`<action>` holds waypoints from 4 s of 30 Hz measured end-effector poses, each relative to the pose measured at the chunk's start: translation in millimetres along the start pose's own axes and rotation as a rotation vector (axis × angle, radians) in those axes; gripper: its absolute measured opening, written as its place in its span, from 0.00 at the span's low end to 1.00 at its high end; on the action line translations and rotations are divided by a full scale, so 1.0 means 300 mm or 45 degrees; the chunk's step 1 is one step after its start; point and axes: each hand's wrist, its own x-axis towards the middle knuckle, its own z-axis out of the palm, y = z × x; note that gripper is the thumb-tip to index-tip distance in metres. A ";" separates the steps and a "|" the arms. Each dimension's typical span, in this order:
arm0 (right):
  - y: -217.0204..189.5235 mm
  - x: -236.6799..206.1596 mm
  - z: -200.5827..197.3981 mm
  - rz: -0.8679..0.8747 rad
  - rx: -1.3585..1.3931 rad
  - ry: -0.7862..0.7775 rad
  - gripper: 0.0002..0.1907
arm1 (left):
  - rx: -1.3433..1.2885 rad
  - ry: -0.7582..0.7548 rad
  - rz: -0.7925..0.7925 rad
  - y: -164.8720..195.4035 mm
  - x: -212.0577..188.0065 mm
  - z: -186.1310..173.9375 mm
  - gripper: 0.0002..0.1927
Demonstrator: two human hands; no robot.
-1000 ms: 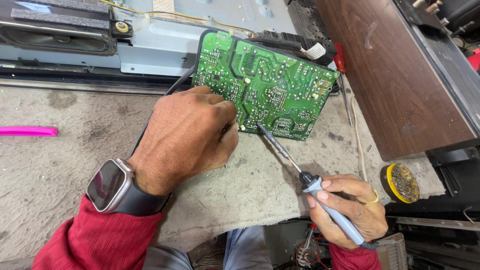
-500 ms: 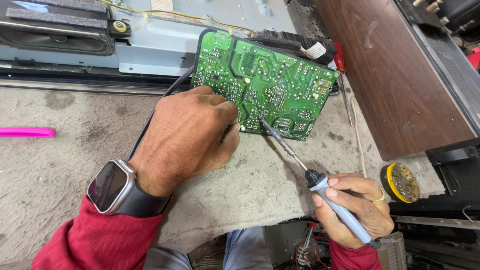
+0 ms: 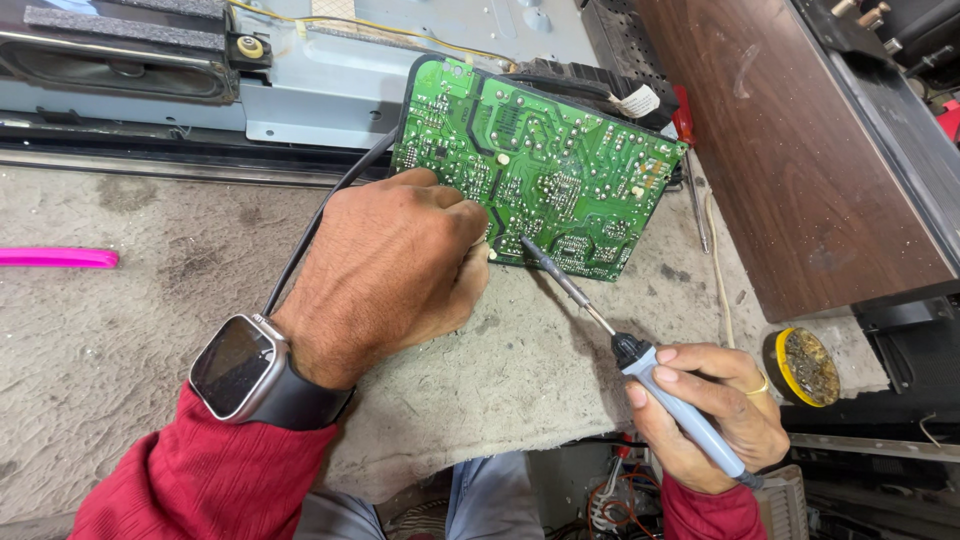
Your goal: The person holds a green circuit board against a work surface with one hand and uses a soldering iron with the other to solder joints on the board, repositioning the board and continuing to solder different points along its edge.
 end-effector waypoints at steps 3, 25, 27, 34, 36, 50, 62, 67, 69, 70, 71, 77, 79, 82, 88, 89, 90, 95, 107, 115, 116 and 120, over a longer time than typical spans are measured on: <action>0.005 -0.002 -0.004 0.051 -0.029 0.004 0.17 | 0.007 -0.001 -0.003 -0.001 -0.001 0.000 0.08; 0.015 -0.002 -0.018 0.208 0.075 0.038 0.16 | 0.021 0.012 -0.020 0.014 0.003 0.000 0.08; 0.016 -0.004 -0.017 0.253 0.138 0.043 0.15 | 0.029 0.010 -0.017 0.013 0.003 0.002 0.08; 0.023 -0.005 -0.005 0.310 0.407 0.065 0.13 | 0.046 -0.013 -0.014 0.004 0.005 0.007 0.08; 0.027 -0.002 -0.004 0.327 0.438 0.068 0.12 | 0.057 -0.032 -0.024 0.002 0.005 0.009 0.08; 0.029 -0.009 0.002 0.460 0.571 0.158 0.09 | 0.121 -0.028 -0.024 0.008 0.006 0.022 0.06; 0.091 -0.050 -0.029 0.498 0.858 0.360 0.12 | 0.065 0.137 -0.070 0.028 -0.003 -0.020 0.10; 0.119 -0.083 -0.096 0.602 0.990 0.360 0.12 | -0.085 0.196 -0.134 0.090 0.000 -0.038 0.09; 0.132 -0.087 -0.138 0.640 1.077 0.344 0.11 | -0.201 0.237 -0.213 0.129 0.019 -0.037 0.09; 0.142 -0.088 -0.156 0.632 1.133 0.316 0.11 | -0.226 0.279 -0.251 0.151 0.029 -0.036 0.10; 0.158 -0.088 -0.175 0.609 1.180 0.279 0.10 | -0.326 0.407 -0.241 0.177 0.034 -0.038 0.08; 0.312 -0.146 -0.211 0.604 1.330 0.315 0.10 | -0.562 0.504 -0.253 0.259 0.057 -0.109 0.06; 0.364 -0.171 -0.200 0.604 1.364 0.344 0.09 | -0.508 0.454 -0.242 0.248 0.039 -0.125 0.06; 0.420 -0.172 -0.174 0.612 1.415 0.342 0.08 | -0.431 0.363 -0.271 0.215 0.015 -0.133 0.07; 0.352 -0.122 -0.166 0.643 1.421 0.262 0.05 | -0.234 0.161 -0.214 0.165 -0.021 -0.075 0.10; 0.327 -0.110 -0.173 0.654 1.416 0.241 0.05 | -0.230 0.134 -0.171 0.171 -0.037 -0.057 0.09; 0.304 -0.096 -0.179 0.665 1.411 0.220 0.05 | -0.217 0.089 -0.177 0.172 -0.052 -0.047 0.09; 0.232 -0.005 -0.149 0.709 1.286 0.280 0.06 | -0.185 -0.038 -0.257 0.162 -0.021 -0.022 0.07; 0.220 0.055 -0.103 0.724 1.199 0.191 0.06 | -0.019 -0.048 -0.234 0.113 0.017 0.021 0.09; 0.219 0.064 -0.087 0.724 1.146 0.153 0.07 | 0.002 0.028 -0.191 0.092 0.015 0.034 0.08; 0.220 0.065 -0.085 0.720 1.132 0.146 0.07 | 0.001 0.029 -0.195 0.090 0.015 0.036 0.08; 0.221 0.069 -0.079 0.707 1.096 0.120 0.08 | 0.002 -0.003 -0.215 0.085 0.017 0.039 0.08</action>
